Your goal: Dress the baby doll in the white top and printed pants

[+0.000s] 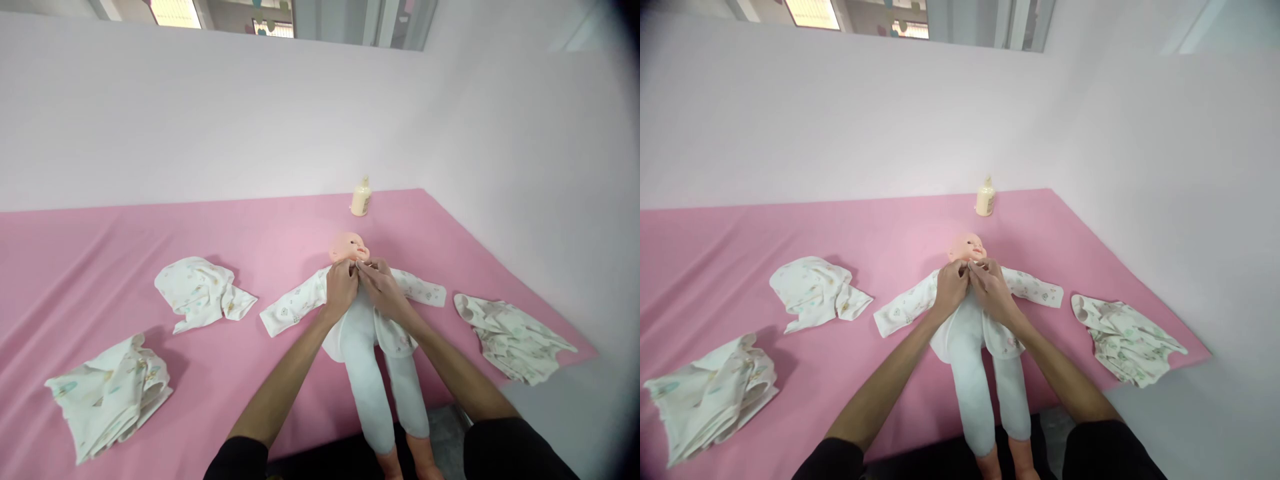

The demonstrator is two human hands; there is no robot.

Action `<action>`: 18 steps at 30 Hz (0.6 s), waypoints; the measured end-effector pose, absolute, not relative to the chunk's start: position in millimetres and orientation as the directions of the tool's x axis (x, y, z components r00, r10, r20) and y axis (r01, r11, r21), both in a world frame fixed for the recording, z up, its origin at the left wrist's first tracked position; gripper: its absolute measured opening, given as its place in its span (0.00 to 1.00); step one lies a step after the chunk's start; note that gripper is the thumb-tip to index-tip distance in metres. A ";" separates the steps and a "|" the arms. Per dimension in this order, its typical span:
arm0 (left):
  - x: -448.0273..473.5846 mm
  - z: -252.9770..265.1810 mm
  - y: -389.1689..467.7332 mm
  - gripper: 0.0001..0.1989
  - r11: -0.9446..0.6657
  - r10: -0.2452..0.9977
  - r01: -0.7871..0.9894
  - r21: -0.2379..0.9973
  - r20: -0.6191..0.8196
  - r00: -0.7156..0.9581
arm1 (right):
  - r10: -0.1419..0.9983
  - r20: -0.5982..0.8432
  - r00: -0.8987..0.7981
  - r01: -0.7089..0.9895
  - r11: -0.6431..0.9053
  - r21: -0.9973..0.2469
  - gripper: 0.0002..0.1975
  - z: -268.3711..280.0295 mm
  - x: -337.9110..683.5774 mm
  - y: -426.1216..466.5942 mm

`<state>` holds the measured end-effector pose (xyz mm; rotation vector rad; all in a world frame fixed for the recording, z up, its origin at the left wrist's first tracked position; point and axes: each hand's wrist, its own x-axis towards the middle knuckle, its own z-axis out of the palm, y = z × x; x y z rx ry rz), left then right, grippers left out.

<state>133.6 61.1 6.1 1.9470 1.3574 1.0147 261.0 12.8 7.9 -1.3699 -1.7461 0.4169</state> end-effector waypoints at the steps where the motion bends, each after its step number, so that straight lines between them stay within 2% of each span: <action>1: 133.4 6.9 60.7 0.12 -0.333 0.943 0.507 0.795 0.266 0.201 | 0.897 0.440 -0.035 0.645 0.357 -0.676 0.19 5.4 260.2 11.0; 7: 131.5 9.7 59.5 0.12 -0.256 0.961 0.388 0.885 0.191 0.198 | 0.883 0.467 -0.041 0.663 0.374 -0.649 0.21 3.0 254.1 5.1; 10: 128.0 9.7 61.0 0.12 -0.205 0.958 0.232 0.951 0.148 0.244 | 0.876 0.480 -0.054 0.643 0.398 -0.654 0.22 2.9 252.4 6.9; 14: 122.5 15.5 61.2 0.10 -0.054 0.939 -0.008 0.998 0.054 0.339 | 0.883 0.467 -0.050 0.616 0.396 -0.682 0.23 2.4 250.6 8.5; 18: 119.1 26.8 58.3 0.07 0.107 0.932 -0.102 0.989 -0.064 0.357 | 0.894 0.444 -0.059 0.594 0.389 -0.704 0.23 3.3 251.5 6.6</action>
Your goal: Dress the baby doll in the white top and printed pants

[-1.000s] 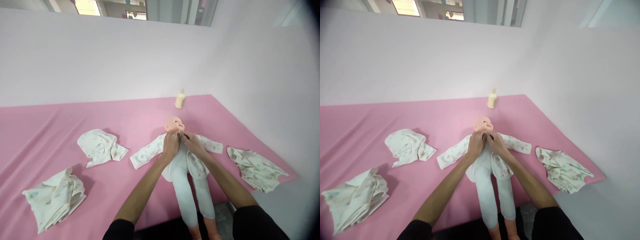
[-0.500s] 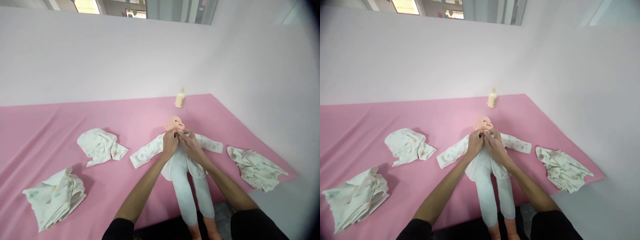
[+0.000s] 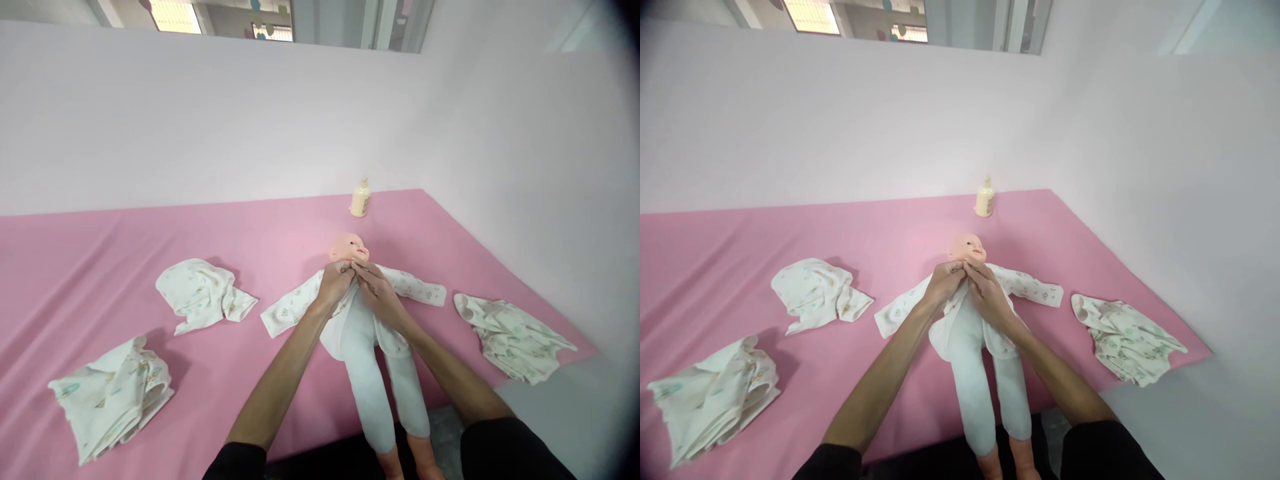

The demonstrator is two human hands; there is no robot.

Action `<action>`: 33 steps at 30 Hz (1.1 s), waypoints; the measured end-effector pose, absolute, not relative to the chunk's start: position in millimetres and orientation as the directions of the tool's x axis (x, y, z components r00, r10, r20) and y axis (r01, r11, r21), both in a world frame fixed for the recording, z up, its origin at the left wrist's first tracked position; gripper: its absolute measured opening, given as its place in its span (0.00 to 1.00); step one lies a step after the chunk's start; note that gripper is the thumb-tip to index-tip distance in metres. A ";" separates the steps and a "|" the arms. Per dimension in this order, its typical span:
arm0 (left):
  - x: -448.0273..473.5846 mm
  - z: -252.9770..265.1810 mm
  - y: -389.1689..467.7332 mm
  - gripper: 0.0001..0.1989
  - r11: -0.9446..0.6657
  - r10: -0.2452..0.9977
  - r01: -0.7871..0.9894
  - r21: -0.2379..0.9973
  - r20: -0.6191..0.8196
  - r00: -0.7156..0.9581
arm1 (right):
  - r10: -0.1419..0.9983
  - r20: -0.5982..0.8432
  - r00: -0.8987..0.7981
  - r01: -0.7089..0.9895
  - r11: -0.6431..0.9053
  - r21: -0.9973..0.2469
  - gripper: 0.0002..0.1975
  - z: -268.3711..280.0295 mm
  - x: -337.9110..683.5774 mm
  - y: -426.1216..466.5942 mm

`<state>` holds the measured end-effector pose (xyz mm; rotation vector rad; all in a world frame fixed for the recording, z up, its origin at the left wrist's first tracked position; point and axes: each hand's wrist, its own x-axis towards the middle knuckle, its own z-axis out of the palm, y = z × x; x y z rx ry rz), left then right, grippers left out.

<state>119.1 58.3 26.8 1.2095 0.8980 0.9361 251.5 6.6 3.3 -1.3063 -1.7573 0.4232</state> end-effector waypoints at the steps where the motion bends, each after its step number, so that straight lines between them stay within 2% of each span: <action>1: 118.4 28.9 58.1 0.06 0.142 0.931 -0.112 0.984 -0.094 0.352 | 0.897 0.437 -0.066 0.592 0.388 -0.706 0.24 3.7 252.1 5.9; 7: 115.1 31.2 62.9 0.07 0.275 0.919 -0.124 0.954 -0.223 0.324 | 0.902 0.417 -0.108 0.608 0.392 -0.690 0.25 7.8 254.8 0.8; 18: 118.0 23.8 61.8 0.09 0.238 0.920 -0.160 0.958 -0.169 0.352 | 0.901 0.427 -0.073 0.577 0.387 -0.719 0.23 9.9 257.9 -4.3; 23: 120.1 20.9 61.4 0.09 0.166 0.943 -0.115 0.979 -0.123 0.308 | 0.905 0.415 -0.091 0.582 0.387 -0.715 0.23 10.2 259.3 -8.0; 27: 121.5 17.8 61.1 0.09 0.077 0.950 -0.052 0.996 -0.058 0.307 | 0.895 0.437 -0.090 0.640 0.388 -0.663 0.25 7.7 260.7 -8.9; 33: 124.4 18.6 61.0 0.07 0.007 0.959 0.070 0.998 -0.027 0.283 | 0.839 0.520 -0.157 0.773 0.432 -0.464 0.26 -1.6 263.4 -6.0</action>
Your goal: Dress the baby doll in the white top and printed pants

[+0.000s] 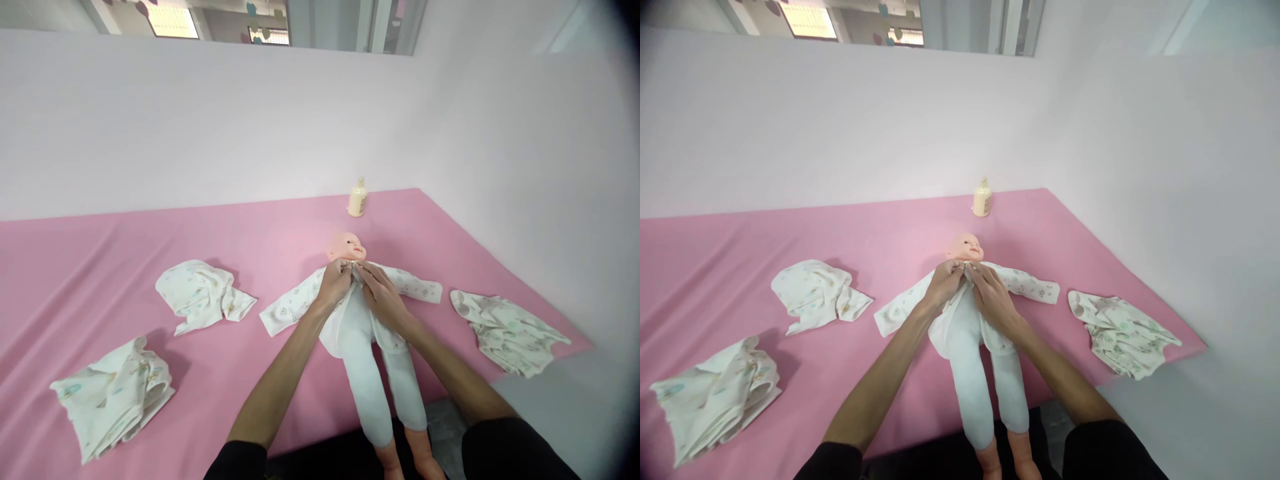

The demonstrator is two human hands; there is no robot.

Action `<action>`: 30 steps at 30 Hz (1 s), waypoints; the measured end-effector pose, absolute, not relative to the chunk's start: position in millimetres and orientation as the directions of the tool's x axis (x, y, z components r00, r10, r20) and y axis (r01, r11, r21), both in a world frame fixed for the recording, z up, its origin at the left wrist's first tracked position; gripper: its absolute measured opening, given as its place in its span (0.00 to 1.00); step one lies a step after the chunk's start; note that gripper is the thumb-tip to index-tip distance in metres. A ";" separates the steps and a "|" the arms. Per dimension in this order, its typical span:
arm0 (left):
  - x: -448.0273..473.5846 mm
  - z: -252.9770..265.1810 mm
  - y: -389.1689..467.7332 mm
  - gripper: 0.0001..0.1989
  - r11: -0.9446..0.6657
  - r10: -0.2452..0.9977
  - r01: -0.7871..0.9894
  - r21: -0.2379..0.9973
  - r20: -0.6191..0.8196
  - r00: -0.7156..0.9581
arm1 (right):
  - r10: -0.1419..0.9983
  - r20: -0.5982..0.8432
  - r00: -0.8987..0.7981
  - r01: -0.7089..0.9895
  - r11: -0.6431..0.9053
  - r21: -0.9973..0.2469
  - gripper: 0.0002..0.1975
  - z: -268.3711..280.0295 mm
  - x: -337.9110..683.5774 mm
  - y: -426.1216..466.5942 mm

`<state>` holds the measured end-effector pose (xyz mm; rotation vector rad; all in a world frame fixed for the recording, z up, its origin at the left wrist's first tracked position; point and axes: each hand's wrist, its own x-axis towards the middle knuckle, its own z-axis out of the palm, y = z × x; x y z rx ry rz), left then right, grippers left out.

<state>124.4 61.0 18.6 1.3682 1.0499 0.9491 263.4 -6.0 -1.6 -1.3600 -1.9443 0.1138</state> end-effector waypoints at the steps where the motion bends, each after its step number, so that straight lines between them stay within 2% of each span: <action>1: 124.8 19.8 60.5 0.07 0.017 0.959 0.071 0.997 -0.036 0.280 | 0.840 0.518 -0.161 0.781 0.429 -0.453 0.26 -3.6 263.6 -5.8; 6: 124.7 28.1 56.6 0.07 0.083 0.953 0.076 0.994 -0.102 0.287 | 0.846 0.515 -0.139 0.792 0.407 -0.455 0.28 -10.5 263.5 -5.6; 13: 119.9 31.3 55.9 0.10 0.067 0.939 0.039 0.997 -0.076 0.336 | 0.861 0.480 -0.167 0.812 0.396 -0.428 0.27 -2.1 263.3 -4.2; 18: 112.0 32.0 59.2 0.13 -0.013 0.909 0.084 0.996 -0.024 0.417 | 0.876 0.460 -0.143 0.806 0.373 -0.459 0.25 -0.2 264.8 -7.7; 21: 104.2 35.2 56.7 0.13 -0.108 0.896 0.218 0.970 0.000 0.445 | 0.892 0.446 -0.071 0.809 0.313 -0.498 0.22 -1.0 269.1 -19.7; 23: 100.3 37.3 48.6 0.12 -0.200 0.897 0.360 0.911 0.022 0.441 | 0.905 0.422 -0.055 0.828 0.277 -0.487 0.20 -0.5 272.8 -30.1; 25: 99.4 38.2 35.1 0.12 -0.314 0.895 0.515 0.798 0.068 0.440 | 0.912 0.404 -0.066 0.861 0.257 -0.438 0.18 1.4 276.0 -38.8; 27: 102.0 37.5 19.2 0.11 -0.411 0.890 0.655 0.634 0.123 0.439 | 0.912 0.403 -0.072 0.899 0.234 -0.371 0.13 4.9 277.4 -43.3; 30: 109.2 33.4 -0.4 0.08 -0.459 0.888 0.806 0.373 0.165 0.429 | 0.915 0.394 -0.088 0.942 0.204 -0.265 0.09 12.3 275.1 -41.8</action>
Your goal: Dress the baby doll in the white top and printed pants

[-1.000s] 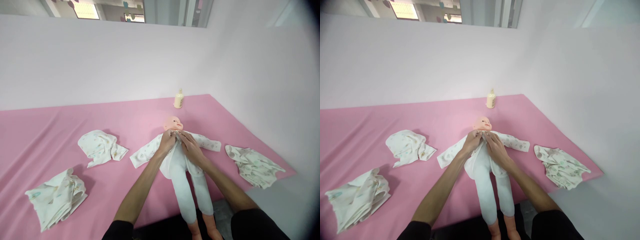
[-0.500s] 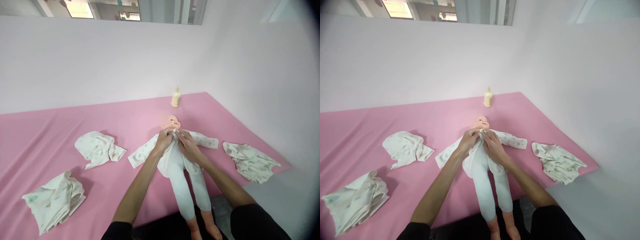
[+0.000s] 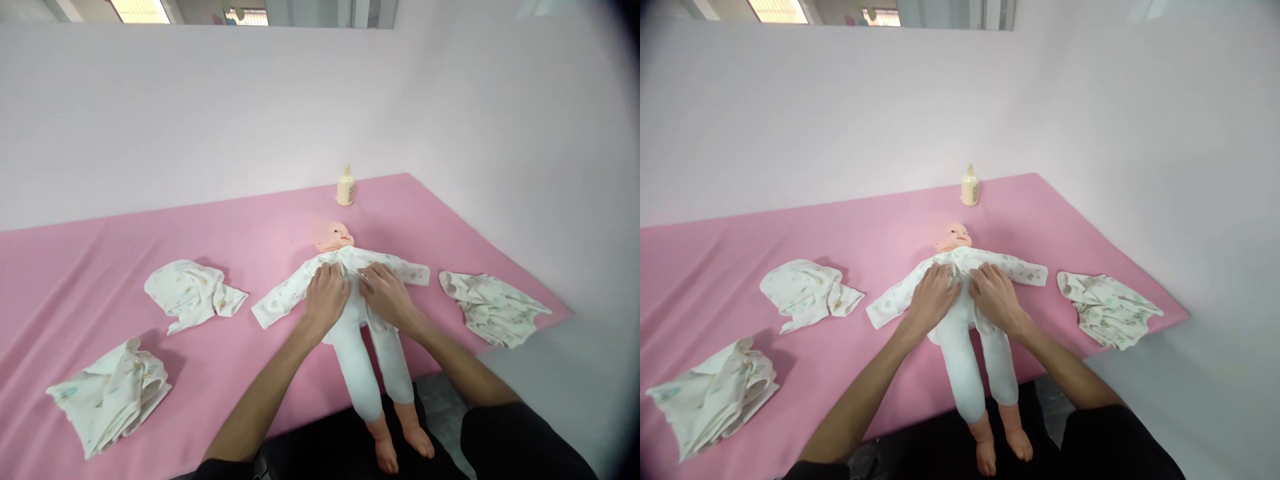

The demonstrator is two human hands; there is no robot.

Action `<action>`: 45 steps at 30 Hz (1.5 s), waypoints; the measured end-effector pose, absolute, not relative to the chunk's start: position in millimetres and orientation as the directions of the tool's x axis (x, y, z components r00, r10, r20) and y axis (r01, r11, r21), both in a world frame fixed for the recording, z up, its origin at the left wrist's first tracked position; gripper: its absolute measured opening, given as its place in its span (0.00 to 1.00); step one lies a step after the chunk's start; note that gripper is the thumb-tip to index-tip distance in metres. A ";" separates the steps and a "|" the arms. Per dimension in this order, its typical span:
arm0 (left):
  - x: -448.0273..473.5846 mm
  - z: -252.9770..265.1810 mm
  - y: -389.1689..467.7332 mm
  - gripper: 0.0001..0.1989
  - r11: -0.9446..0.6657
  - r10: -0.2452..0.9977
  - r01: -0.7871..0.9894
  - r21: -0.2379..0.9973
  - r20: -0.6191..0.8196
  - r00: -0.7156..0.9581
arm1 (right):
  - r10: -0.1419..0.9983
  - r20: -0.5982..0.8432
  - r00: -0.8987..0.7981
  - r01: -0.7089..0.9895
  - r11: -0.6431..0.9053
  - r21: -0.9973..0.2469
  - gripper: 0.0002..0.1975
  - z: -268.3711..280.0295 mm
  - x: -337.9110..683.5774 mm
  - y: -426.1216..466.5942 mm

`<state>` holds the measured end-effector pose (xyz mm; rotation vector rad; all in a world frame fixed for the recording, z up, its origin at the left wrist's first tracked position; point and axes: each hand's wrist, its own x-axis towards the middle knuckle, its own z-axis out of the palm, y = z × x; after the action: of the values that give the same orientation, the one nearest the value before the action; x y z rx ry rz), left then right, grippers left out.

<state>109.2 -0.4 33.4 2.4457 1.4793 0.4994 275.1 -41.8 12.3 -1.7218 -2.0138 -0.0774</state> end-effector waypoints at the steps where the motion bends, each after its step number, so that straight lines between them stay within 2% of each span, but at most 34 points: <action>1: 111.4 31.6 -4.4 0.08 -0.458 0.889 0.837 0.300 0.174 0.424 | 0.917 0.386 -0.098 0.952 0.200 -0.233 0.09 14.9 273.5 -39.7; 3: 114.6 28.0 -8.4 0.10 -0.446 0.890 0.876 0.183 0.190 0.414 | 0.922 0.366 -0.122 0.961 0.202 -0.189 0.09 19.4 270.4 -34.4; 5: 115.4 24.8 -8.5 0.12 -0.414 0.898 0.904 0.108 0.211 0.386 | 0.931 0.346 -0.121 0.960 0.198 -0.197 0.10 22.3 268.8 -28.7; 12: 101.9 15.8 3.2 0.21 -0.294 0.911 0.955 -0.019 0.298 0.286 | 0.956 0.292 0.037 0.813 0.141 -0.565 0.11 26.4 279.2 -19.8; 15: 91.7 12.7 11.7 0.22 -0.346 0.890 0.937 -0.052 0.298 0.345 | 0.954 0.292 0.064 0.755 0.145 -0.640 0.10 28.5 283.5 -22.3; 18: 82.4 9.5 19.3 0.21 -0.374 0.874 0.926 -0.058 0.313 0.373 | 0.953 0.297 0.065 0.730 0.157 -0.665 0.10 30.2 284.9 -24.8; 25: 70.4 -2.7 24.3 0.21 -0.508 0.773 0.861 0.024 0.453 0.444 | 0.953 0.289 0.090 0.699 0.146 -0.700 0.12 33.7 283.7 -25.9; 29: 68.2 -5.3 25.0 0.21 -0.584 0.730 0.810 0.059 0.476 0.491 | 0.956 0.283 0.080 0.694 0.151 -0.704 0.12 36.2 285.3 -26.0; 34: 72.5 -3.4 26.7 0.20 -0.503 0.788 0.842 0.197 0.506 0.352 | 0.961 0.265 0.074 0.713 0.134 -0.688 0.12 37.3 287.7 -26.4; 40: 79.2 5.7 23.6 0.16 -0.425 0.870 0.819 0.384 0.423 0.253 | 0.961 0.267 0.071 0.723 0.135 -0.678 0.13 36.9 288.2 -26.5; 45: 84.8 15.6 16.3 0.14 -0.385 0.898 0.807 0.447 0.383 0.216 | 0.968 0.233 0.098 0.742 0.085 -0.665 0.11 35.4 289.7 -26.8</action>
<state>84.8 16.3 15.6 2.3280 1.6475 0.9007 289.7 -26.8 35.4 -1.7048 -1.6919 0.4255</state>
